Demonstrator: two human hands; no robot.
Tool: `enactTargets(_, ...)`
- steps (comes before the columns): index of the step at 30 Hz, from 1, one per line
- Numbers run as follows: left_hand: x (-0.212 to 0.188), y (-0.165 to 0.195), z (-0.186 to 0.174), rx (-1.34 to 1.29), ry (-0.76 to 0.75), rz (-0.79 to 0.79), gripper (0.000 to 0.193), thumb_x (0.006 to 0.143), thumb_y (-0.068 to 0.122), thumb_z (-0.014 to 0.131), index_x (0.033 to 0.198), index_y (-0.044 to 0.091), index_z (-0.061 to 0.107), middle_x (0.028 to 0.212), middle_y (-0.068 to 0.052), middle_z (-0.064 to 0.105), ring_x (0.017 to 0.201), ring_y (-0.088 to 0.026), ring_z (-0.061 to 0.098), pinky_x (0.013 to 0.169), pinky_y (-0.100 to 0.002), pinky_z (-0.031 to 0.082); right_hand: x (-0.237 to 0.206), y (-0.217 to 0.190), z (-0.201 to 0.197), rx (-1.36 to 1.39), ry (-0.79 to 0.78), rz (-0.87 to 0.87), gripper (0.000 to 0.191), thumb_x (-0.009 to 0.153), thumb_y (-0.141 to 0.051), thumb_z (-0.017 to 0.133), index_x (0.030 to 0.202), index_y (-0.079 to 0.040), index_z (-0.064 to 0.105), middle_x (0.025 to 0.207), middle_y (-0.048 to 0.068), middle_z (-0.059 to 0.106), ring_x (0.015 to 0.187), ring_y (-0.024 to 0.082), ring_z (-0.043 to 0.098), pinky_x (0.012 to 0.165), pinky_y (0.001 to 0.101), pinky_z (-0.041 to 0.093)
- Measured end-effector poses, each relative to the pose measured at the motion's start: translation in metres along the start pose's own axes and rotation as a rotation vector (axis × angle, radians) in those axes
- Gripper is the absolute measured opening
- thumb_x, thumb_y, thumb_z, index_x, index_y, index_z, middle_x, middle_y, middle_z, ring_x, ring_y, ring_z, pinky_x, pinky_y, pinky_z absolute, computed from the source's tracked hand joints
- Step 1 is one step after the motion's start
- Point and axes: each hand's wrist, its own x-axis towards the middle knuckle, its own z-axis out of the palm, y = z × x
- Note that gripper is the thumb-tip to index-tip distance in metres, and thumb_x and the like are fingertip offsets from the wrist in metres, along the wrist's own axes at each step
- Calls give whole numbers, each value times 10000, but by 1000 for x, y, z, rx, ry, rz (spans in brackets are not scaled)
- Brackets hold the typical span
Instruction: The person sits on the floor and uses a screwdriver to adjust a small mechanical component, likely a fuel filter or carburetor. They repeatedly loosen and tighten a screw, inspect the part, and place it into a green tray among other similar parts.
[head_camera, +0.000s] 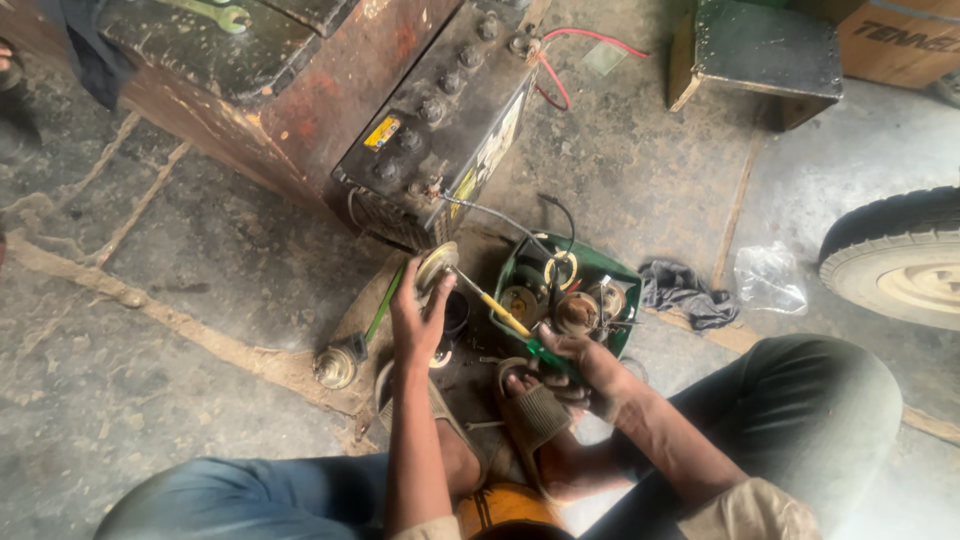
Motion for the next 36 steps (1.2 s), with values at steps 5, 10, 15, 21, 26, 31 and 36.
enactTargets(5,0,-1,-1,-1,22,4,513,963,402,682,1313,31,628,1185,-168,727,1091,-284,712,946,-423,569,-4,-4,3,-145,55,-208,399,865,-355,718,1074,-20,662,895,123,752,753,223,746,659,337,614)
enactTargets(10,0,0,1,9,20,0,504,952,407,675,1304,48,638,1185,-148,731,1081,-270,722,915,-429,587,2,7,11,301,-178,491,378,953,-399,665,1172,-91,647,970,56,763,851,178,756,774,313,596)
enactTargets(15,-4,7,3,-45,-14,-58,478,957,383,685,1305,59,636,1167,-142,732,1071,-267,719,903,-406,591,5,11,5,-7,-191,-64,343,992,-406,633,1045,-73,695,827,82,759,669,227,745,634,379,619)
enactTargets(21,-4,11,2,-42,35,-23,451,956,332,706,1300,47,647,1170,-146,738,1076,-253,714,912,-384,573,-8,-20,-5,-378,-136,-19,306,1007,-371,619,1127,-90,630,768,137,719,631,326,719,579,437,567)
enactTargets(26,-4,4,3,-31,39,-90,482,934,338,730,1305,44,643,1170,-155,731,1070,-257,712,918,-392,576,-10,-32,-11,-422,56,-282,463,768,-213,738,1177,-45,599,1023,149,696,703,354,721,563,443,577)
enactTargets(31,-2,-5,4,40,20,-215,500,912,404,721,1269,58,662,1106,-152,752,1001,-258,733,890,-427,592,-9,-30,-8,-452,63,-194,381,860,-229,759,1177,-86,603,980,93,687,686,303,724,549,417,571)
enactTargets(36,-1,-7,4,57,23,-205,548,909,432,716,1298,62,611,1083,-134,728,977,-246,716,884,-459,575,-10,-28,-5,-524,162,-286,373,834,-181,751,1168,-95,610,951,76,682,710,249,721,527,379,560)
